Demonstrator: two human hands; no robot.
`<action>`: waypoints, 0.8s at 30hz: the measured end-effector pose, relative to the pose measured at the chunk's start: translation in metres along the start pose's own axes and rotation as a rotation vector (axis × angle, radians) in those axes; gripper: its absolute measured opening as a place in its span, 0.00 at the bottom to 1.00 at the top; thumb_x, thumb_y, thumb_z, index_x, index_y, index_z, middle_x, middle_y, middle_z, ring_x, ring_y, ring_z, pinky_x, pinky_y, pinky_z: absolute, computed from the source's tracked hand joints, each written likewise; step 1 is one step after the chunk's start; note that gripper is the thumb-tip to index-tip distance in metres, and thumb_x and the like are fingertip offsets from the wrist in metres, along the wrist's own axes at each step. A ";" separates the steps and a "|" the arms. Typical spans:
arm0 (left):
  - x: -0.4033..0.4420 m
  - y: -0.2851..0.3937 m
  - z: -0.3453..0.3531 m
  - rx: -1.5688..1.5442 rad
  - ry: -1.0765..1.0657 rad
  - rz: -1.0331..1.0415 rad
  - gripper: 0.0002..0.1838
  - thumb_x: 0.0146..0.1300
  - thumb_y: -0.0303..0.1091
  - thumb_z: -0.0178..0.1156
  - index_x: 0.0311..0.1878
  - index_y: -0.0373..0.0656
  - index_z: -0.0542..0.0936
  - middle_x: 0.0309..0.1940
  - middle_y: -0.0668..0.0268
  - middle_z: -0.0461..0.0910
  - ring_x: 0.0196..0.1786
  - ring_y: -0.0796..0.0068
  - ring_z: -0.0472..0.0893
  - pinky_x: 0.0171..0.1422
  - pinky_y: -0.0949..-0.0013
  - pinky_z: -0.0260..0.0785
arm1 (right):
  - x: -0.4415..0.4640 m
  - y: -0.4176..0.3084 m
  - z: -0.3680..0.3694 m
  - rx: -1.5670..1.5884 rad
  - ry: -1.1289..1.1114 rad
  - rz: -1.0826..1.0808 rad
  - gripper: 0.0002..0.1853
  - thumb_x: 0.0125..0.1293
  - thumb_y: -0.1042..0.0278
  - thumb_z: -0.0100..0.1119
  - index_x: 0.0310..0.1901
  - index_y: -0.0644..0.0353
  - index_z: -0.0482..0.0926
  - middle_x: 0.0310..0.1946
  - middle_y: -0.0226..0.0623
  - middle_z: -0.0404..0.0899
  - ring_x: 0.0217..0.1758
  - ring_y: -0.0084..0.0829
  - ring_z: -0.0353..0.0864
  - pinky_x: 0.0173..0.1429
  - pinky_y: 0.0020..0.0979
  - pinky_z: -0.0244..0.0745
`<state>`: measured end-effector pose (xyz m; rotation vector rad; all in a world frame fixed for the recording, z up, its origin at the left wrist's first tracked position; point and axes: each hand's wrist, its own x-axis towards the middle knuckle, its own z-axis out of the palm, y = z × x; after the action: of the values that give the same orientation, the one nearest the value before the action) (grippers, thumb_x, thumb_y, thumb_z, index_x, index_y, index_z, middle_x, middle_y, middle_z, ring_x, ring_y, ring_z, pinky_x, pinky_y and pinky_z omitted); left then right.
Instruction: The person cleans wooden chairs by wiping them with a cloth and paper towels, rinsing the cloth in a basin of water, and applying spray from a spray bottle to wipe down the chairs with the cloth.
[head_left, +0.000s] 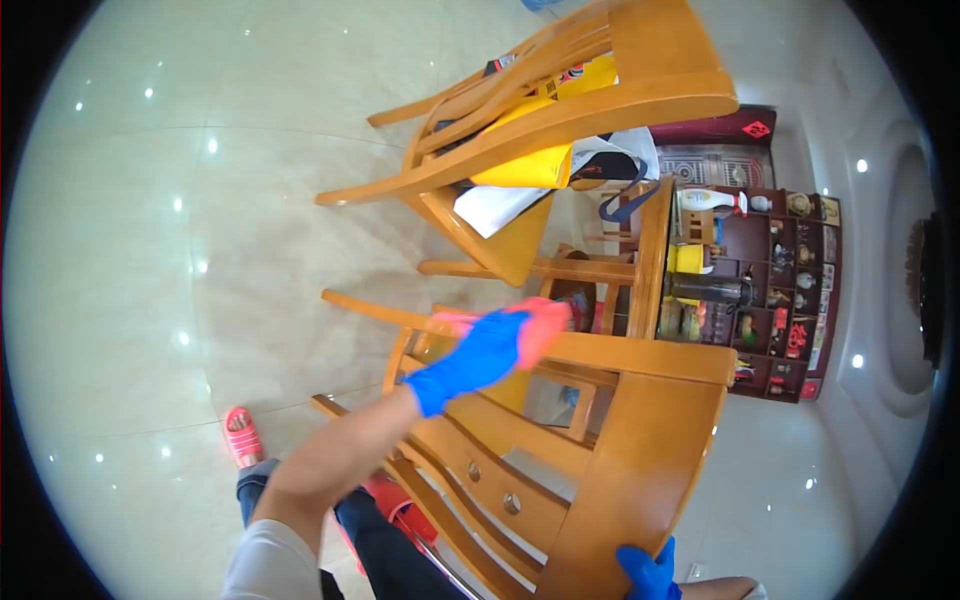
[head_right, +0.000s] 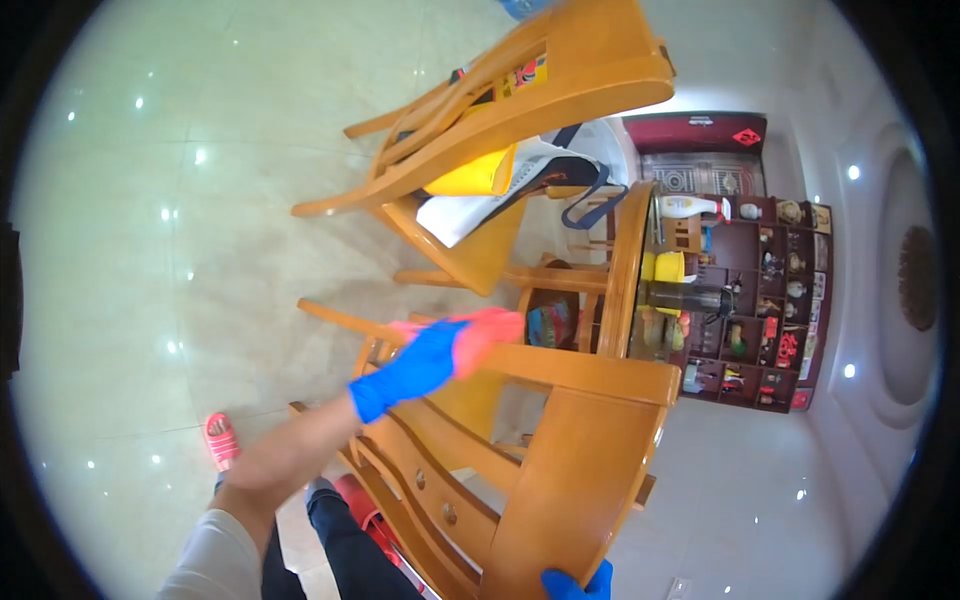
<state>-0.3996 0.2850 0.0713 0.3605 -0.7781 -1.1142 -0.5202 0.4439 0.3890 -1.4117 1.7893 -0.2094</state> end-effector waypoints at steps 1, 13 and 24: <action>0.009 0.031 0.032 -0.164 0.135 -0.009 0.23 0.58 0.26 0.52 0.59 0.35 0.69 0.56 0.53 0.71 0.60 0.62 0.69 0.65 0.64 0.58 | 0.003 -0.002 0.005 -0.045 0.031 -0.050 0.18 0.63 0.73 0.53 0.54 0.54 0.65 0.34 0.29 0.72 0.33 0.17 0.68 0.32 0.21 0.65; -0.017 0.010 0.005 0.684 0.252 0.119 0.15 0.48 0.32 0.62 0.37 0.39 0.70 0.32 0.55 0.73 0.38 0.52 0.75 0.40 0.58 0.67 | 0.007 -0.025 0.018 -0.039 -0.029 -0.043 0.14 0.60 0.75 0.53 0.49 0.61 0.72 0.34 0.26 0.74 0.31 0.16 0.69 0.31 0.21 0.65; 0.038 0.090 0.015 0.700 -0.087 0.269 0.12 0.49 0.38 0.63 0.32 0.43 0.74 0.23 0.58 0.75 0.26 0.55 0.76 0.28 0.61 0.69 | 0.006 -0.027 0.027 -0.045 0.052 -0.029 0.11 0.59 0.74 0.53 0.44 0.59 0.74 0.29 0.25 0.72 0.27 0.16 0.68 0.28 0.20 0.62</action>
<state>-0.3424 0.2900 0.1518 0.7692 -1.2494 -0.5803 -0.4822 0.4387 0.3843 -1.4773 1.8268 -0.2241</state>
